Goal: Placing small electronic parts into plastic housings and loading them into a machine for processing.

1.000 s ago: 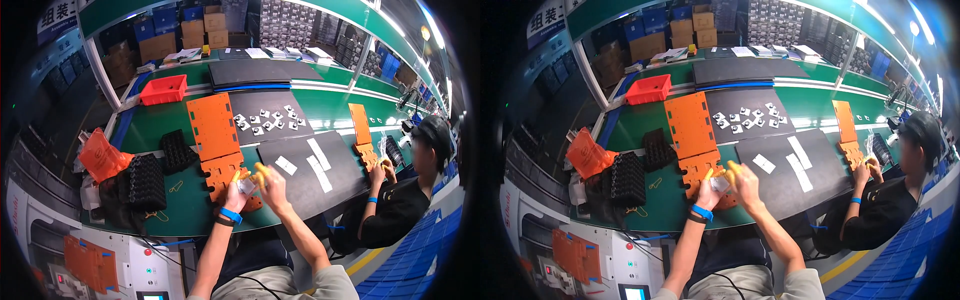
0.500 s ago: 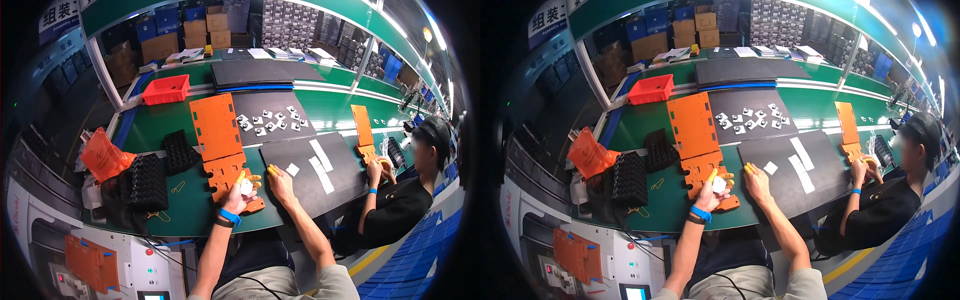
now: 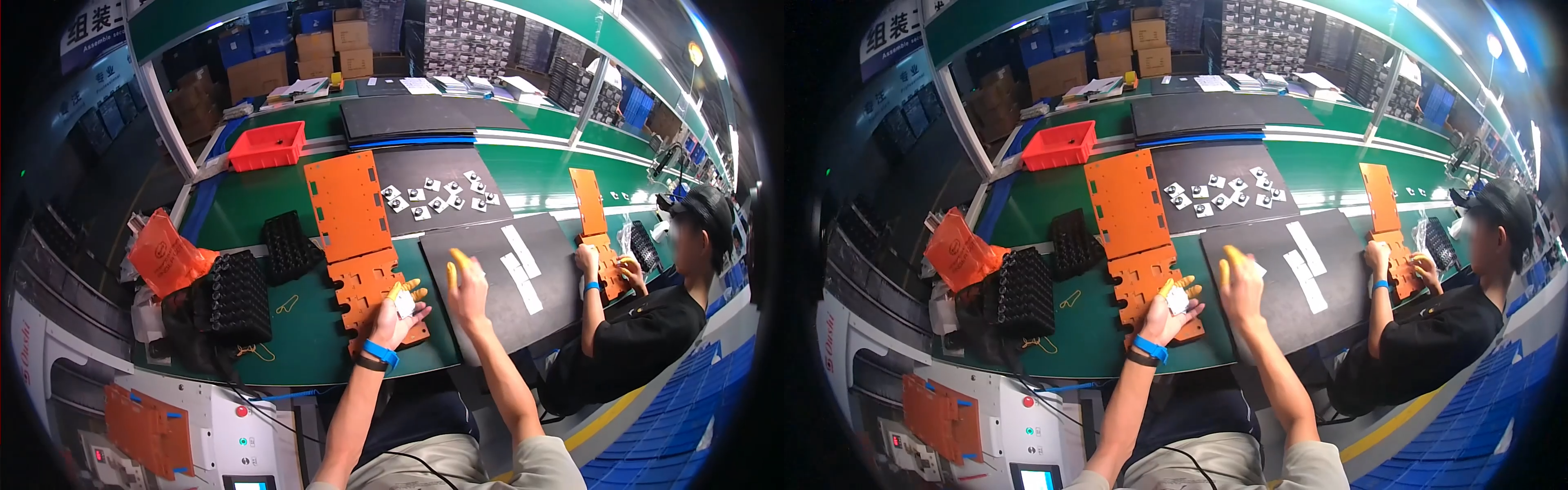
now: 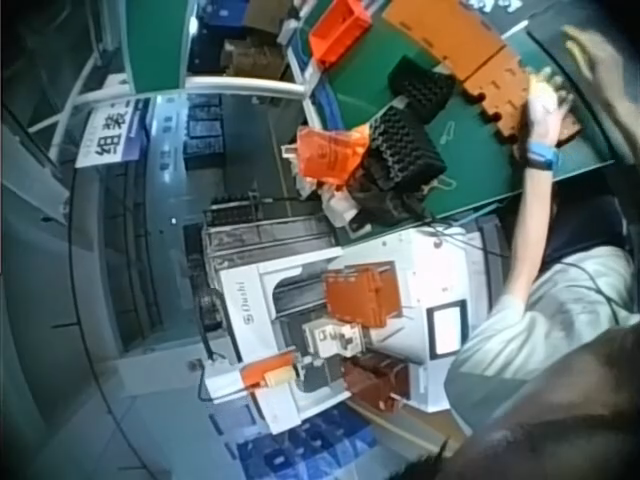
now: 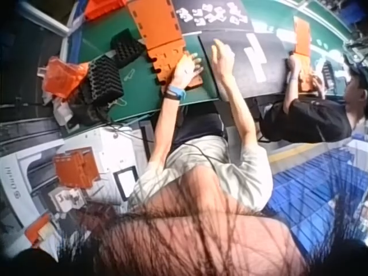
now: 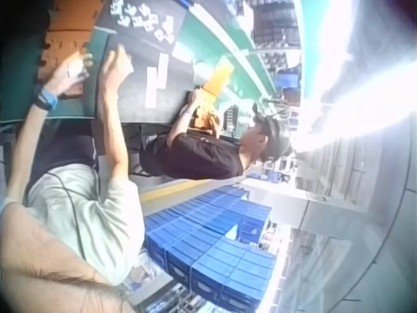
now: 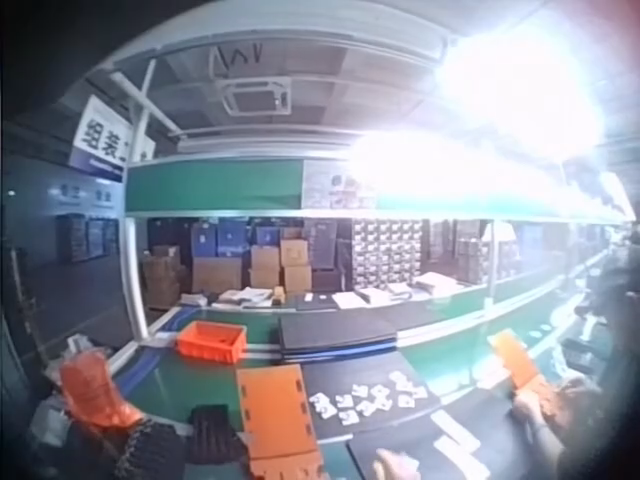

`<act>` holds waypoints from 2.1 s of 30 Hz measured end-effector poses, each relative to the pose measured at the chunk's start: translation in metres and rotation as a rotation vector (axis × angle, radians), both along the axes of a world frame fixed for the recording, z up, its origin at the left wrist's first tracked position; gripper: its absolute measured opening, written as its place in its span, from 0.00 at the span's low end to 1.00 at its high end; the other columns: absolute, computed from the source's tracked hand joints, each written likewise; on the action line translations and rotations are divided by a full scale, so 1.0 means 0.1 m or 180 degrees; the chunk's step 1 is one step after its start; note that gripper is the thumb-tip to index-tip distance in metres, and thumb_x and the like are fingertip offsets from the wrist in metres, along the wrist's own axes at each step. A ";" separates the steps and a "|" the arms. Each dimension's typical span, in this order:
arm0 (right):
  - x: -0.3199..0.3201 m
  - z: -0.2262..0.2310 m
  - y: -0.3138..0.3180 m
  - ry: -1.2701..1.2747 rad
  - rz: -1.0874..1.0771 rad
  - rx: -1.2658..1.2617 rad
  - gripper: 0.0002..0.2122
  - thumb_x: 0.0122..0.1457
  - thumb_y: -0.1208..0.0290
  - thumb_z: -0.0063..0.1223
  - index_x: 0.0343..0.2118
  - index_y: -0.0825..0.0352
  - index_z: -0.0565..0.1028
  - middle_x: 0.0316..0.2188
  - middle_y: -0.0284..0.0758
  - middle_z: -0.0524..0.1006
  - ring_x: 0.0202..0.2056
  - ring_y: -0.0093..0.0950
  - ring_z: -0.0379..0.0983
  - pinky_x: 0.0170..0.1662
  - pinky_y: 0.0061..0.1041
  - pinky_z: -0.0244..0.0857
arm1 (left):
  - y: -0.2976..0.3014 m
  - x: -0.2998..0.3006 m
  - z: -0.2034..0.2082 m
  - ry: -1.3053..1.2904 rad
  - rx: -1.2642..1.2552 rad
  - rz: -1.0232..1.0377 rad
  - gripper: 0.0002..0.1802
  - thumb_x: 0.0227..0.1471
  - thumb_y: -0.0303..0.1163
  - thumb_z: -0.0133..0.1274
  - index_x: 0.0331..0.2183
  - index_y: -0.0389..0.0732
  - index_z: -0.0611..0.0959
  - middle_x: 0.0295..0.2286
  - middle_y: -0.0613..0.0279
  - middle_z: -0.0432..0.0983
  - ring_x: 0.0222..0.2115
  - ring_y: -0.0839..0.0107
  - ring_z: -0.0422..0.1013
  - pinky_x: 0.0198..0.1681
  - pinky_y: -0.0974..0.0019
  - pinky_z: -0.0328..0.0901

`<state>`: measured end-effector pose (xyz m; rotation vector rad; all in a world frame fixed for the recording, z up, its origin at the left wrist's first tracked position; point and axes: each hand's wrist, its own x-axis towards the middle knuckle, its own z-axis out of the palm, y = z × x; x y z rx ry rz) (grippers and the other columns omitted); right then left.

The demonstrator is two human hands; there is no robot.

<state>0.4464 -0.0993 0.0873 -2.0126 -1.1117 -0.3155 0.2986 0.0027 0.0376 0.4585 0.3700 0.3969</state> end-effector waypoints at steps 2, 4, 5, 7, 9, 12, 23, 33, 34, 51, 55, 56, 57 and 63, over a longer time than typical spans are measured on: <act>0.31 -0.32 -0.03 -0.0500 -0.0472 -0.0658 0.30 0.61 0.59 0.56 0.60 0.74 0.64 0.58 0.52 0.67 0.62 0.50 0.58 0.65 0.45 0.50 | -0.01 -0.03 0.07 0.0029 -0.0118 -0.0053 0.26 0.67 0.49 0.35 0.51 0.39 0.76 0.42 0.55 0.76 0.29 0.69 0.68 0.42 0.60 0.70; 0.40 -0.70 -0.13 -0.0318 -0.0437 -0.1240 0.39 0.57 0.52 0.59 0.61 0.79 0.60 0.64 0.56 0.58 0.67 0.50 0.49 0.68 0.48 0.43 | 0.02 -0.03 0.00 -0.0295 -0.0128 -0.0182 0.26 0.67 0.50 0.36 0.49 0.39 0.76 0.42 0.55 0.77 0.28 0.71 0.68 0.39 0.62 0.70; 0.37 -0.79 -0.15 -0.0459 -0.0369 -0.1259 0.39 0.55 0.51 0.59 0.60 0.79 0.62 0.64 0.57 0.58 0.67 0.51 0.50 0.67 0.48 0.44 | 0.05 -0.04 -0.03 -0.0603 -0.0140 -0.0284 0.26 0.67 0.50 0.37 0.47 0.39 0.77 0.42 0.56 0.77 0.27 0.73 0.68 0.37 0.63 0.69; 0.16 -0.73 -0.22 -0.0113 0.0124 -0.1101 0.38 0.54 0.54 0.62 0.59 0.80 0.63 0.63 0.57 0.59 0.66 0.52 0.52 0.67 0.43 0.47 | 0.08 -0.07 -0.02 -0.0668 -0.0087 -0.0290 0.24 0.67 0.50 0.39 0.46 0.39 0.77 0.41 0.56 0.77 0.26 0.74 0.67 0.35 0.65 0.68; -0.12 -0.61 -0.31 -0.0067 0.0441 -0.1049 0.34 0.51 0.61 0.65 0.57 0.77 0.65 0.62 0.57 0.61 0.65 0.51 0.54 0.66 0.43 0.50 | 0.05 -0.06 0.03 -0.0734 -0.0046 -0.0332 0.22 0.66 0.49 0.42 0.45 0.40 0.77 0.41 0.57 0.77 0.25 0.75 0.65 0.34 0.66 0.67; -0.19 -0.67 -0.35 -0.0165 0.0608 -0.0586 0.21 0.54 0.71 0.60 0.51 0.72 0.74 0.55 0.49 0.72 0.59 0.46 0.66 0.60 0.37 0.63 | 0.00 -0.01 0.09 -0.0082 -0.0118 0.0019 0.14 0.61 0.43 0.54 0.43 0.45 0.79 0.39 0.60 0.79 0.25 0.78 0.64 0.37 0.66 0.66; -0.55 0.08 -0.20 -0.0152 0.0548 0.0526 0.16 0.57 0.75 0.56 0.49 0.67 0.78 0.33 0.42 0.81 0.27 0.39 0.77 0.31 0.34 0.70 | -0.07 0.09 0.00 -0.0489 -0.0434 -0.0309 0.23 0.68 0.46 0.35 0.46 0.38 0.77 0.43 0.55 0.77 0.44 0.61 0.74 0.50 0.55 0.68; 0.19 -0.10 -0.30 -0.0570 -0.0668 0.0369 0.18 0.59 0.70 0.56 0.51 0.68 0.73 0.50 0.46 0.74 0.50 0.44 0.70 0.53 0.41 0.61 | -0.03 -0.05 -0.05 -0.0608 -0.0426 -0.0627 0.20 0.66 0.39 0.38 0.50 0.37 0.74 0.44 0.46 0.74 0.45 0.55 0.73 0.41 0.63 0.68; 0.48 -0.32 -0.34 -0.0453 -0.1010 -0.0142 0.28 0.59 0.64 0.57 0.59 0.73 0.65 0.59 0.53 0.65 0.59 0.49 0.62 0.61 0.44 0.54 | -0.07 -0.04 0.04 -0.0389 -0.0428 -0.0494 0.18 0.66 0.37 0.38 0.51 0.37 0.73 0.46 0.45 0.73 0.45 0.54 0.72 0.40 0.63 0.68; 0.26 -0.64 -0.09 -0.0269 -0.0229 -0.1378 0.40 0.53 0.48 0.61 0.61 0.74 0.63 0.65 0.57 0.55 0.67 0.55 0.46 0.67 0.54 0.42 | -0.03 -0.10 0.12 -0.0279 -0.0354 -0.0253 0.14 0.65 0.36 0.43 0.45 0.38 0.75 0.52 0.42 0.69 0.48 0.49 0.71 0.43 0.63 0.70; 0.07 -0.77 -0.09 -0.0431 0.0298 -0.0712 0.26 0.55 0.65 0.60 0.53 0.76 0.70 0.56 0.55 0.69 0.60 0.52 0.62 0.61 0.44 0.59 | 0.04 -0.16 0.28 -0.0463 -0.0980 0.0047 0.10 0.61 0.33 0.49 0.39 0.36 0.78 0.44 0.48 0.76 0.42 0.57 0.72 0.41 0.63 0.66; 0.07 -0.80 -0.10 -0.0432 0.0297 -0.0713 0.26 0.55 0.65 0.60 0.53 0.76 0.70 0.56 0.55 0.69 0.60 0.52 0.62 0.61 0.44 0.59 | 0.04 -0.18 0.28 -0.0403 -0.1077 0.0126 0.11 0.60 0.33 0.49 0.40 0.37 0.78 0.42 0.49 0.77 0.42 0.59 0.73 0.39 0.63 0.67; 0.08 -0.83 -0.10 -0.0496 0.0339 -0.0543 0.20 0.56 0.69 0.57 0.50 0.75 0.72 0.53 0.54 0.72 0.57 0.50 0.66 0.57 0.42 0.64 | 0.07 -0.17 0.22 -0.0411 -0.1075 0.0124 0.11 0.60 0.33 0.49 0.40 0.37 0.78 0.42 0.49 0.77 0.42 0.59 0.73 0.39 0.63 0.67; -0.06 -0.27 -0.06 -0.0376 -0.0082 0.0091 0.09 0.60 0.73 0.53 0.42 0.68 0.78 0.30 0.43 0.79 0.30 0.43 0.77 0.32 0.38 0.71 | 0.10 -0.13 0.00 -0.0145 -0.0698 0.0164 0.14 0.64 0.36 0.45 0.40 0.37 0.79 0.43 0.49 0.77 0.42 0.57 0.74 0.42 0.61 0.70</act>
